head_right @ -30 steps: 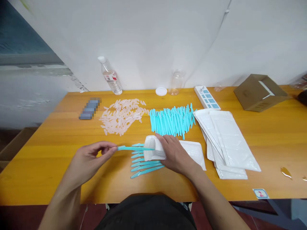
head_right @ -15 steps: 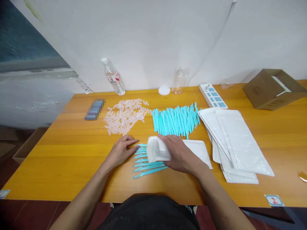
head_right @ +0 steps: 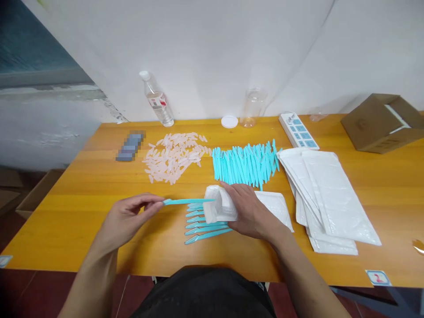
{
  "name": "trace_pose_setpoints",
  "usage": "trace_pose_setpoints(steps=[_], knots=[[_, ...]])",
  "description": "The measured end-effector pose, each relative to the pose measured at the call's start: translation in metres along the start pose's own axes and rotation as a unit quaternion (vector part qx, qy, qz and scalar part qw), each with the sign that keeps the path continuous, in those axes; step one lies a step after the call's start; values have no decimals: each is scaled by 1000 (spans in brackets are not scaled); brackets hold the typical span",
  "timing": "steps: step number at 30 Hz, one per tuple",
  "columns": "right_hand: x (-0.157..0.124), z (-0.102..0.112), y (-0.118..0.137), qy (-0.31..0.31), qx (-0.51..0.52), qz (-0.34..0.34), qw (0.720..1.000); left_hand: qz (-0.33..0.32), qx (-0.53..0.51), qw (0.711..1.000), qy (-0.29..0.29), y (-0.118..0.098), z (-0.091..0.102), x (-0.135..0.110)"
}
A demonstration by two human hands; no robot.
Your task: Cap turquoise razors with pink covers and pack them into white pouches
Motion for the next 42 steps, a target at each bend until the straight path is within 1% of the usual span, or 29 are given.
trace_pose_setpoints(steps=[3, 5, 6, 7, 8, 10, 11, 12, 14, 15, 17, 21, 24, 26, 28, 30, 33, 35, 36, 39, 41, 42], knots=[[3, 2, 8, 6, 9, 10, 1000, -71, 39, 996, 42, -28, -60, 3], [3, 3, 14, 3, 17, 23, 1000, -133, 29, 986, 95, -41, -98, 7], [3, 3, 15, 1, 18, 27, 999, -161, 14, 981, 107, -44, -108, 9], [3, 3, 15, -1, 17, 26, 1000, -175, 0, 980, 93, -42, -107, 12], [2, 2, 13, -1, 14, 22, 1000, -177, -8, 982, 64, -36, -99, 15], [2, 0, 9, 3, 7, 12, 1000, -149, 13, 989, 6, -14, -75, 21], [1, -1, 8, 6, 5, 9, 1000, -129, 42, 991, 11, -2, -68, 24], [1, -2, 7, 8, 4, 8, 1000, -110, 75, 991, 30, 10, -65, 25], [1, -3, 6, 13, 2, 8, 1000, -84, 133, 985, 74, 29, -65, 25], [1, -3, 6, 16, 2, 7, 1000, -78, 152, 981, 87, 34, -67, 24], [1, -4, 4, 20, 3, 0, 1000, -82, 167, 978, 97, 37, -73, 22], [-1, -5, 1, 24, 3, -7, 1000, -110, 154, 977, 100, 31, -83, 15], [-2, -6, 0, 27, 1, -5, 1000, -120, 142, 977, 106, 30, -89, 13], [-2, -6, 1, 24, -1, -2, 1000, -116, 114, 981, 107, 31, -90, 14], [-2, -4, 2, 19, 0, 1, 1000, -93, 67, 988, 107, 33, -83, 14], [-3, -2, 2, 15, 0, -1, 1000, -54, 19, 995, 86, 35, -66, 13], [-3, 0, 2, 14, -3, -4, 1000, 2, -29, 1000, -5, 35, -21, 6], [-3, 0, 3, 15, -6, -3, 1000, 15, -46, 997, -58, 30, 6, -2], [-2, 0, 3, 15, -6, -2, 1000, 13, -50, 996, -74, 26, 16, -6], [-2, -1, 3, 12, -8, -4, 1000, -11, -46, 993, -105, 11, 35, -15], [-2, -1, 3, 10, -6, -7, 1000, -31, -37, 991, -123, 2, 39, -19], [-2, -1, 3, 10, -5, -8, 1000, -42, -30, 990, -129, -3, 38, -20]])
Point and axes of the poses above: each hand's wrist, its own x-axis towards the middle knuckle, its own z-axis out of the back of the hand, y = z × x, the point moved 9 cm from there along x, towards the middle knuckle, and after that the axes turned 15 degrees about -x, right-handed, at the moved point
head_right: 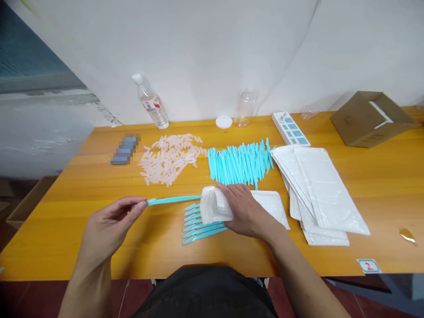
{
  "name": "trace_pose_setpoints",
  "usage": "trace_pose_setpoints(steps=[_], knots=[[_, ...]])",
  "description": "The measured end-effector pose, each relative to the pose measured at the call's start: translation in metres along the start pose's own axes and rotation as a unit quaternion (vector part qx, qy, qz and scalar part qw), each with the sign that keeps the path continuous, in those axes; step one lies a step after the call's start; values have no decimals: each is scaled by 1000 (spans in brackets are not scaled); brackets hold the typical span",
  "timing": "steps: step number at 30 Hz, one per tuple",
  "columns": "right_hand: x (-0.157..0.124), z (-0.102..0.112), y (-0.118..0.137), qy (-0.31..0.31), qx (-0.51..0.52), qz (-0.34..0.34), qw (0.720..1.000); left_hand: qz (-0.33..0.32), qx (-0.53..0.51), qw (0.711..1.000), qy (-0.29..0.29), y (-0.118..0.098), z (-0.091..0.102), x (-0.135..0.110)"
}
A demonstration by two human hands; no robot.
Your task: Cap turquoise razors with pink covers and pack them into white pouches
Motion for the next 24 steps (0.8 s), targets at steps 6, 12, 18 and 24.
trace_pose_setpoints(steps=[6, 12, 18, 24], knots=[[1, 5, 8, -11, 8, 19, 1000, -109, 28, 988, 106, -24, -95, -5], [2, 8, 15, -11, 15, 29, 999, -168, 32, 979, 113, -8, -117, -3], [3, 6, 14, 1, 19, 17, 1000, -97, 180, 960, 190, 47, -110, -3], [2, 4, 12, 1, 17, 17, 1000, -49, 136, 971, 189, 53, -105, -4]])
Point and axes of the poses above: each hand's wrist, its own x-axis towards the middle knuckle, its own z-axis out of the back of the hand, y = z × x, the point moved 9 cm from there along x, towards the middle knuckle, and after that the axes turned 15 degrees about -x, right-handed, at the moved point
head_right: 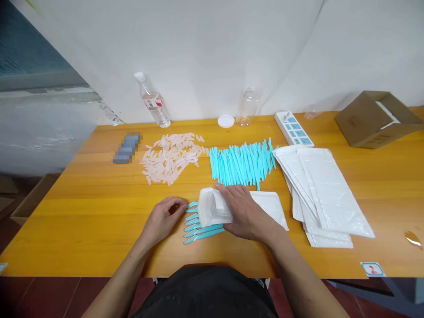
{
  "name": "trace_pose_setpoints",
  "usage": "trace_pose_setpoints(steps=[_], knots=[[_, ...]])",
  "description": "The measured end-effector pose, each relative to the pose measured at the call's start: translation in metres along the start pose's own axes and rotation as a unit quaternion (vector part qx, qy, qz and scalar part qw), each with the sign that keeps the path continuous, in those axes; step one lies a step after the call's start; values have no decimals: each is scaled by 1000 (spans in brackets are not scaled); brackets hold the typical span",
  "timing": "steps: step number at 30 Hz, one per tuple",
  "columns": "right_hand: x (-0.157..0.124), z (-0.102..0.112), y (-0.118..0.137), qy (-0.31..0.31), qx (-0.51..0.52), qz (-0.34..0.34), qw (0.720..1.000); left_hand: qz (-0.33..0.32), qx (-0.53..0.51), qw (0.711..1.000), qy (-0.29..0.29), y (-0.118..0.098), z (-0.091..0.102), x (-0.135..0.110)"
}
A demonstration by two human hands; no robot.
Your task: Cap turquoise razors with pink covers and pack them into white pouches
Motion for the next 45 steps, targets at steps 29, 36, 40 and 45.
trace_pose_setpoints(steps=[29, 36, 40, 45], knots=[[1, 2, 8, -16, 3, 16, 1000, -57, -126, 990, -40, -62, -6, 11], [-2, -1, 3, -11, -1, 2, 1000, -11, 51, 999, 4, -17, -9, 4], [-1, 0, 5, -17, 2, 5, 1000, -1, 29, 1000, 6, -13, -13, 8], [1, 0, 1, -8, -3, -9, 1000, 65, -86, 993, -49, 7, 57, -16]])
Point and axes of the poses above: each hand's wrist, its own x-axis towards the middle knuckle, its own z-axis out of the back of the hand, y = z × x, the point moved 9 cm from there along x, towards the middle knuckle, and after that the axes turned 15 degrees about -x, right-handed, at the moved point
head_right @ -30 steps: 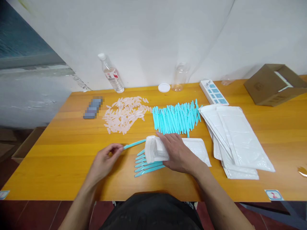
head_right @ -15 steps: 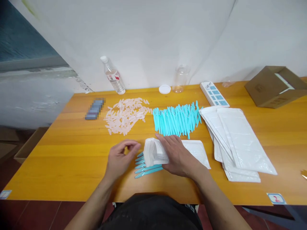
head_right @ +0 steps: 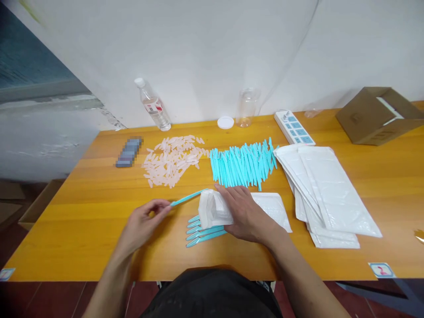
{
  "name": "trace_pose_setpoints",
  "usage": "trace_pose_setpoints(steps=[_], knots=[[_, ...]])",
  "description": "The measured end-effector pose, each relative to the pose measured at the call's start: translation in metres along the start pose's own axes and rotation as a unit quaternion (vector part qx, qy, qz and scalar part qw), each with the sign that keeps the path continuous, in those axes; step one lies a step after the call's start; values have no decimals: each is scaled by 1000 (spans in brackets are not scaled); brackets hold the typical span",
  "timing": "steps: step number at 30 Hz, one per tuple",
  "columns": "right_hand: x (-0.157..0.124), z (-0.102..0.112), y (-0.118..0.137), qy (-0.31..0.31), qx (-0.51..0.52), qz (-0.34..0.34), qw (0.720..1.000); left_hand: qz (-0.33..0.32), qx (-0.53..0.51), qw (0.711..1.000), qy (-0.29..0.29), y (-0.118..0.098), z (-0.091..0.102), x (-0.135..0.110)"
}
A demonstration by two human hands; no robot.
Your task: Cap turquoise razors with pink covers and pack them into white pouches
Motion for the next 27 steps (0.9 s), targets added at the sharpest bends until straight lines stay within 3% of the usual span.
trace_pose_setpoints(steps=[2, 4, 6, 10, 11, 15, 20, 25, 27], knots=[[1, -1, 0, 3, -1, 0, 1000, 3, -7, 999, -43, -6, 37, -10], [3, -2, 2, 6, -1, 3, 1000, -13, 7, 999, -41, -21, 46, -14], [5, -2, 5, 6, 1, 8, 1000, -42, 26, 999, 2, -41, 20, -10], [5, 2, 12, -7, 4, 31, 999, -151, -16, 984, 93, -80, -66, 3], [5, 3, 13, -11, 2, 32, 999, -168, -36, 980, 96, -82, -78, 5], [1, 3, 6, -6, -2, 15, 1000, -127, -20, 992, -4, -50, -65, 6], [1, -3, 2, 6, -10, 12, 1000, -52, 110, 988, 99, -11, -69, -3], [1, -3, 1, 4, -12, 12, 1000, -42, 96, 990, 94, -8, -80, 1], [1, -2, 0, 4, -10, 9, 1000, -33, 60, 993, 93, -4, -71, 0]])
Point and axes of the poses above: each hand's wrist, its own x-axis towards the middle knuckle, its own z-axis out of the back of the hand, y = z × x, the point moved 9 cm from there along x, towards the middle knuckle, and after that the axes turned 15 degrees about -x, right-handed, at the moved point
